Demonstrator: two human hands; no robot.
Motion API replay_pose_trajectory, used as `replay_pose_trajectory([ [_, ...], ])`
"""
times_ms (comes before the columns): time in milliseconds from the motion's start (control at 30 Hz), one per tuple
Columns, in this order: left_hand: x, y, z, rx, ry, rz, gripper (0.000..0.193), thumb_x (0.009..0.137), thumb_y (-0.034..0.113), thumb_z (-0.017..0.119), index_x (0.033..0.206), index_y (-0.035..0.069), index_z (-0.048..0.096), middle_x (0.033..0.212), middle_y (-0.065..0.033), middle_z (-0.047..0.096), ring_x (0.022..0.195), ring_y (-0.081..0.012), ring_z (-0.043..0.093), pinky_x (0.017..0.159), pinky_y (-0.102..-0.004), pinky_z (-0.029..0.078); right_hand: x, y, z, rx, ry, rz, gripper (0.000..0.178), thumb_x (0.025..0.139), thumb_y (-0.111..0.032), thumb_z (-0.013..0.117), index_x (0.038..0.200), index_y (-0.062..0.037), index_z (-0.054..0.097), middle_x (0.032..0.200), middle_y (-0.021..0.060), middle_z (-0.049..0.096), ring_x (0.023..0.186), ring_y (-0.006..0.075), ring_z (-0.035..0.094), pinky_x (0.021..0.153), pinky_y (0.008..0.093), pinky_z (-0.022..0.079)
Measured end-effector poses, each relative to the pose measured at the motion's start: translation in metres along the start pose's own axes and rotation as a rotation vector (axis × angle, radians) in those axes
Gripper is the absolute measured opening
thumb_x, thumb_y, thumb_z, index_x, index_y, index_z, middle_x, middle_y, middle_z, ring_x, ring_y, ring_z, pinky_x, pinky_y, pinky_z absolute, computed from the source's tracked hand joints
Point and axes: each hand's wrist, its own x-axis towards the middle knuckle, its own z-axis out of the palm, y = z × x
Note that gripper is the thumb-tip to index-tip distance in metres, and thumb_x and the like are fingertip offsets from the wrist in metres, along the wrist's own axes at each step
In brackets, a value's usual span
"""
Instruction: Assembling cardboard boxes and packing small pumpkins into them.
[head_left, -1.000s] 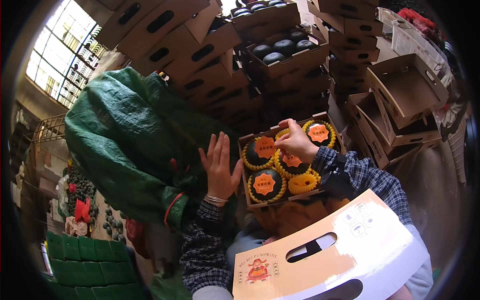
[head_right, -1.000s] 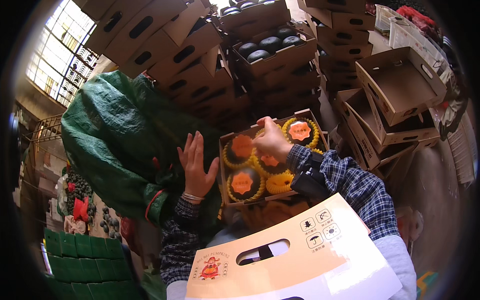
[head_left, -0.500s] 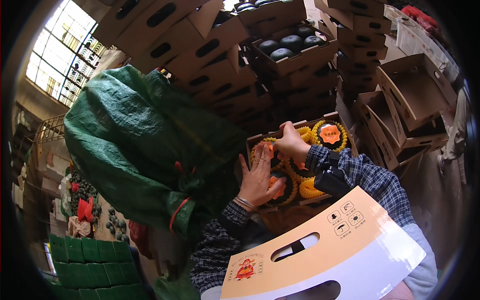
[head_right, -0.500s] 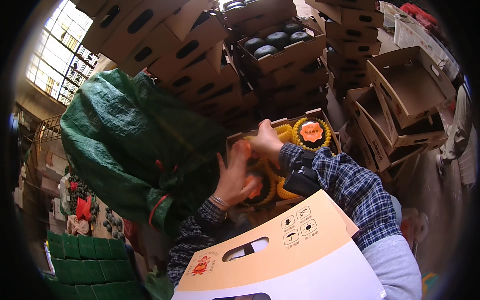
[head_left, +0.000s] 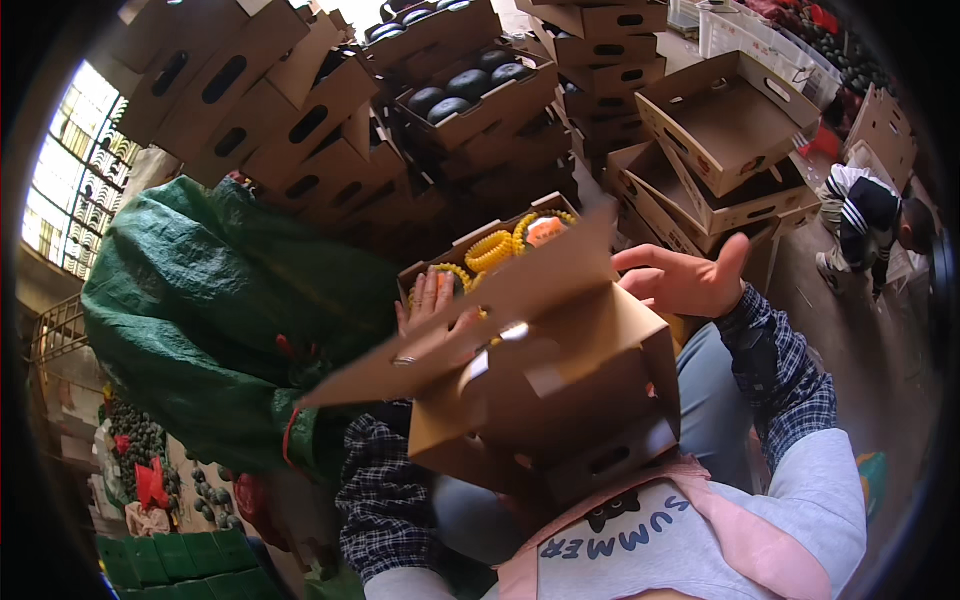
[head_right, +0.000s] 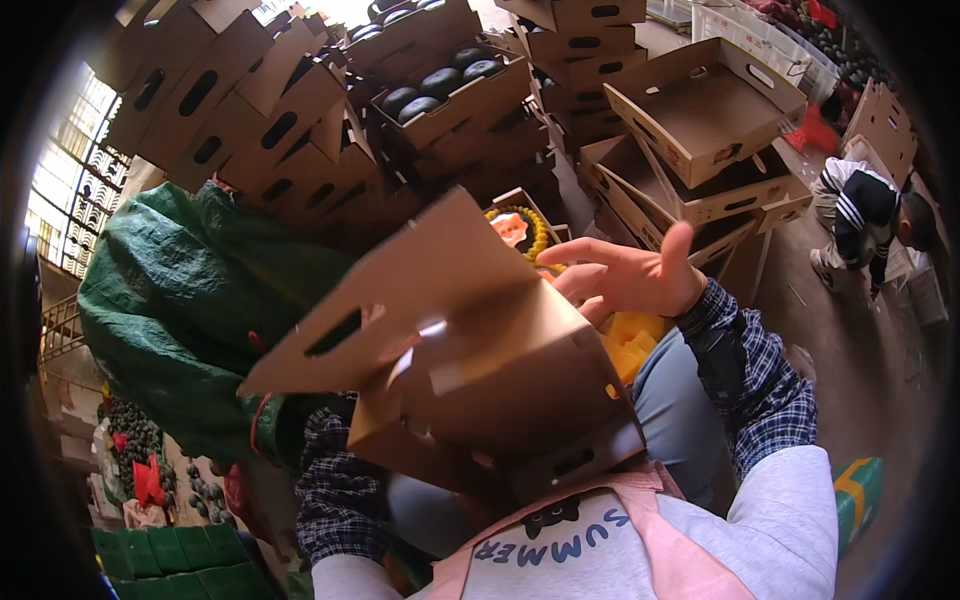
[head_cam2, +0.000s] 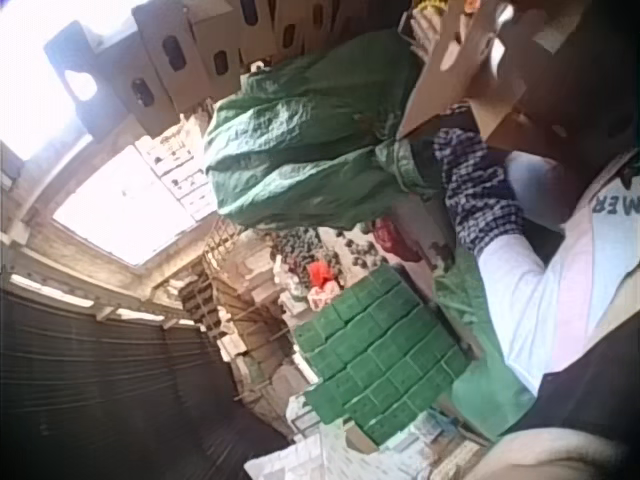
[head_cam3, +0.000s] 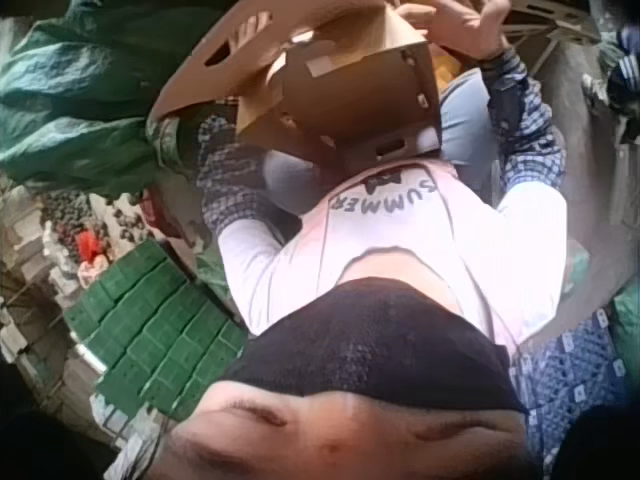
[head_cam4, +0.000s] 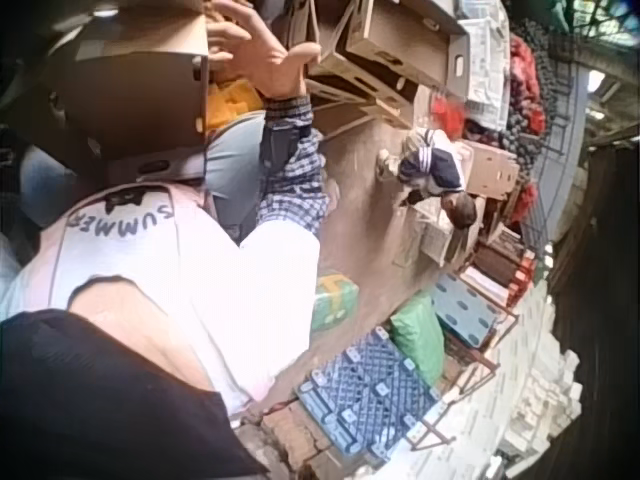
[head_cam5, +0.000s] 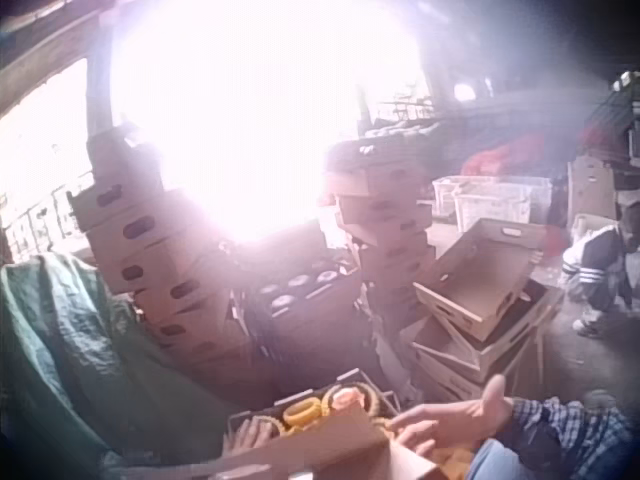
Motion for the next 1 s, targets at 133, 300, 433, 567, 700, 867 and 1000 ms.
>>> replay_pose_trajectory([
  [133, 0.014, -0.008, 0.007, -0.152, -0.051, -0.076, 0.082, 0.093, 0.065, 0.038, 0.152, 0.01, 0.022, 0.156, -0.0143, 0.023, 0.141, -0.0288, 0.03, 0.112, -0.0578, 0.019, -0.045, 0.024, 0.029, -0.23, 0.137, -0.021, 0.151, 0.042, -0.043, 0.098, 0.154, -0.0196, -0.001, 0.14, 0.0128, 0.037, 0.129, 0.0245, 0.039, 0.105, 0.0422, 0.034],
  [300, -0.011, -0.028, -0.014, -0.658, 0.029, -0.319, 0.084, 0.091, 0.065, 0.041, 0.152, 0.01, 0.022, 0.154, -0.0141, 0.028, 0.135, -0.0288, 0.038, 0.111, -0.0546, 0.025, -0.039, 0.065, 0.051, -0.181, 0.288, 0.044, 0.118, 0.068, -0.016, 0.082, 0.153, -0.015, 0.0, 0.132, 0.0113, 0.046, 0.118, 0.0201, 0.049, 0.1, 0.034, 0.039],
  [433, -0.056, -0.008, -0.066, -1.658, 0.095, -0.371, 0.086, 0.09, 0.066, 0.045, 0.151, 0.01, 0.021, 0.152, -0.0139, 0.032, 0.131, -0.0287, 0.045, 0.11, -0.0521, 0.03, -0.054, 0.071, 0.036, 0.06, 0.548, -0.121, 0.1, 0.071, -0.011, 0.064, 0.153, -0.0156, 0.006, 0.118, 0.0155, 0.062, 0.111, 0.0248, 0.06, 0.1, 0.0391, 0.046],
  [567, -0.084, 0.092, -0.126, -1.634, 0.247, 0.007, 0.078, 0.09, 0.046, 0.058, 0.148, 0.007, 0.025, 0.144, -0.0117, 0.041, 0.124, -0.0257, 0.05, 0.103, -0.0408, 0.038, -0.067, 0.059, 0.039, 0.01, 0.573, -0.194, 0.1, 0.075, -0.018, 0.067, 0.154, -0.0158, 0.005, 0.123, 0.016, 0.058, 0.115, 0.0245, 0.057, 0.102, 0.0434, 0.044],
  [700, -0.076, 0.099, -0.125, -1.196, 0.132, -0.095, 0.049, 0.091, 0.031, 0.056, 0.127, -0.002, 0.055, 0.127, -0.0119, 0.049, 0.116, -0.0225, 0.052, 0.096, -0.0315, 0.041, -0.061, 0.025, 0.05, -0.353, 0.455, -0.224, 0.087, 0.08, -0.025, 0.063, 0.152, -0.0128, 0.016, 0.145, 0.0139, 0.039, 0.124, 0.0208, 0.049, 0.103, 0.0398, 0.041],
  [867, -0.04, 0.124, -0.072, -1.533, 0.201, -0.209, 0.023, 0.094, 0.016, 0.057, 0.11, 0.001, 0.063, 0.108, -0.0049, 0.057, 0.099, -0.0163, 0.058, 0.09, -0.0274, 0.043, -0.036, 0.019, 0.015, -0.705, 0.684, -0.215, 0.029, 0.096, -0.029, 0.054, 0.104, -0.0038, 0.065, 0.1, 0.002, 0.06, 0.096, 0.0111, 0.055, 0.087, 0.0274, 0.044],
  [1000, -0.014, 0.148, -0.046, -1.622, 0.641, -0.081, 0.037, 0.085, -0.001, 0.067, 0.117, 0.008, 0.051, 0.115, -0.0037, 0.056, 0.104, -0.0138, 0.055, 0.089, -0.0267, 0.044, -0.041, 0.051, -0.009, -0.361, 0.923, -0.346, 0.022, 0.097, -0.027, 0.057, 0.086, -0.0083, 0.06, 0.081, -0.0041, 0.056, 0.081, 0.0038, 0.051, 0.074, 0.0207, 0.041],
])
